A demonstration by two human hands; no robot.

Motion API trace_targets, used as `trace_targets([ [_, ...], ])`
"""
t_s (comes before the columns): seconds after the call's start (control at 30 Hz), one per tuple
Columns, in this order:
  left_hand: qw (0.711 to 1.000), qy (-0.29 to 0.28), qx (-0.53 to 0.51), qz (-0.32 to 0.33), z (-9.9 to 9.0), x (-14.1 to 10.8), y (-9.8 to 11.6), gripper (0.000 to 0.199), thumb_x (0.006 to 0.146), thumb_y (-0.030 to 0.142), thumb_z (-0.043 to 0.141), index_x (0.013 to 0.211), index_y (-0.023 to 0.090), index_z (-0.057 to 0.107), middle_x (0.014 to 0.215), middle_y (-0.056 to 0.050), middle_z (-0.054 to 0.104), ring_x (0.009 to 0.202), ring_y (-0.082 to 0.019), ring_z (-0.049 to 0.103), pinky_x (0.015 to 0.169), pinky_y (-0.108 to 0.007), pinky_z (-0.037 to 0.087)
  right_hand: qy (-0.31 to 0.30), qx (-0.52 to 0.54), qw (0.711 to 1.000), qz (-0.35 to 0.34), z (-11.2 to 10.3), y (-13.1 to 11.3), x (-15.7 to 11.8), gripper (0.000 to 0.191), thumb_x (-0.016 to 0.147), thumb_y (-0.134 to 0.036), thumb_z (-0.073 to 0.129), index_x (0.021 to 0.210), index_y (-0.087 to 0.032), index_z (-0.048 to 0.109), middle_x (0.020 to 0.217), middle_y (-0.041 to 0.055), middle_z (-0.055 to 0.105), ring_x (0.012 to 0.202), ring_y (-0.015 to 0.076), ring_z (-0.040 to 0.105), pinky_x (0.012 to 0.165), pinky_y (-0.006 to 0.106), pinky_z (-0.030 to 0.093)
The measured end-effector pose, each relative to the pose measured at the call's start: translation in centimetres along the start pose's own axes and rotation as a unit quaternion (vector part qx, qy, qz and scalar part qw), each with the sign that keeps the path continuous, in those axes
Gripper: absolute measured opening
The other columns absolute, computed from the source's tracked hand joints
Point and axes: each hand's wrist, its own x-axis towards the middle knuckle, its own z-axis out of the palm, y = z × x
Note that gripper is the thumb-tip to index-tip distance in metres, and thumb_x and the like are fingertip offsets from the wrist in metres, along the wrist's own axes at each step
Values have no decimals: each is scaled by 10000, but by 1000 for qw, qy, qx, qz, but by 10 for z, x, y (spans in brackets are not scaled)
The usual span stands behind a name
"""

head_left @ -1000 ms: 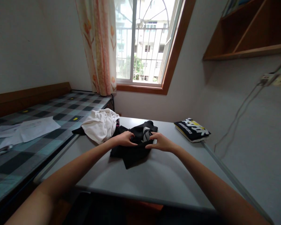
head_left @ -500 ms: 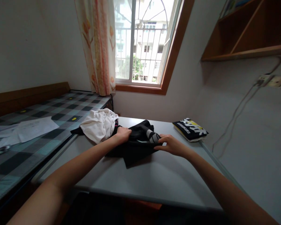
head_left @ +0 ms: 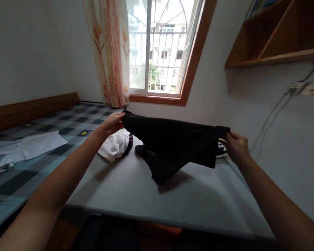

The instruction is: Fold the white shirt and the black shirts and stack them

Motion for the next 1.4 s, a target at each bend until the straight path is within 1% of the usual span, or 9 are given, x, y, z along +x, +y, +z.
trace_targets([
  [0.17,983,19,180,-18,-2,-6,-23,397,797,173,573,1182,167,479,799,-5,608,646,-122,595,653,-305,535,-80,-217,973,24,-1,40,1,243,671,-395,646,751,-177,717,674,57,680,693,240,635,683,380,522],
  [0.37,805,-97,540,225,21,-21,-66,341,790,219,584,1127,181,620,1266,-114,545,1193,-246,523,1040,-380,397,-161,-363,912,-103,43,41,-18,311,803,-281,510,1000,-166,722,1067,140,677,993,267,624,938,406,459],
  [0.5,714,-275,621,168,43,-38,-81,575,778,518,634,1247,188,590,1272,-135,590,1124,-274,586,968,-345,427,-326,-388,849,-152,74,33,-39,460,823,-378,597,1225,-160,635,1237,163,614,1116,288,580,982,404,430],
  [0.63,661,-270,690,119,54,-46,-87,452,755,474,659,1112,198,678,1131,-139,665,1019,-288,634,861,-325,461,-407,-485,760,-148,89,33,-52,512,764,-432,697,1228,-224,641,1241,150,621,1107,315,587,944,422,437],
  [0.77,730,-216,641,95,53,-42,-80,263,845,389,553,893,206,735,959,-102,713,961,-243,647,849,-303,461,-430,-537,721,-87,97,32,-51,247,888,-338,533,901,-190,729,967,143,709,911,264,660,799,344,474],
  [1.0,961,-178,205,-57,62,-43,-55,574,891,601,408,1106,130,656,997,-94,717,892,-225,663,741,-303,517,-535,-255,806,12,116,13,-51,505,808,-524,608,1202,-208,625,1176,101,665,961,217,640,830,316,497],
  [1.13,982,-136,105,-79,77,-53,-37,650,869,665,416,1163,119,610,1106,-131,688,967,-240,659,785,-325,532,-522,-167,836,-4,130,-10,-55,252,727,-345,667,926,-197,710,949,33,710,839,207,622,784,334,495],
  [1.27,963,-203,174,41,87,-65,-34,657,705,513,728,1221,136,577,1178,-116,660,1092,-269,607,912,-367,504,-449,13,893,36,148,-42,-60,154,691,-284,657,806,-182,681,763,-3,651,668,128,541,622,250,450],
  [1.4,931,-223,270,106,91,-75,-43,784,591,335,823,1294,156,526,1240,-105,629,1156,-288,559,994,-415,461,-441,159,875,117,156,-66,-65,265,726,-414,687,840,-175,669,599,-45,508,511,70,416,468,199,341],
])
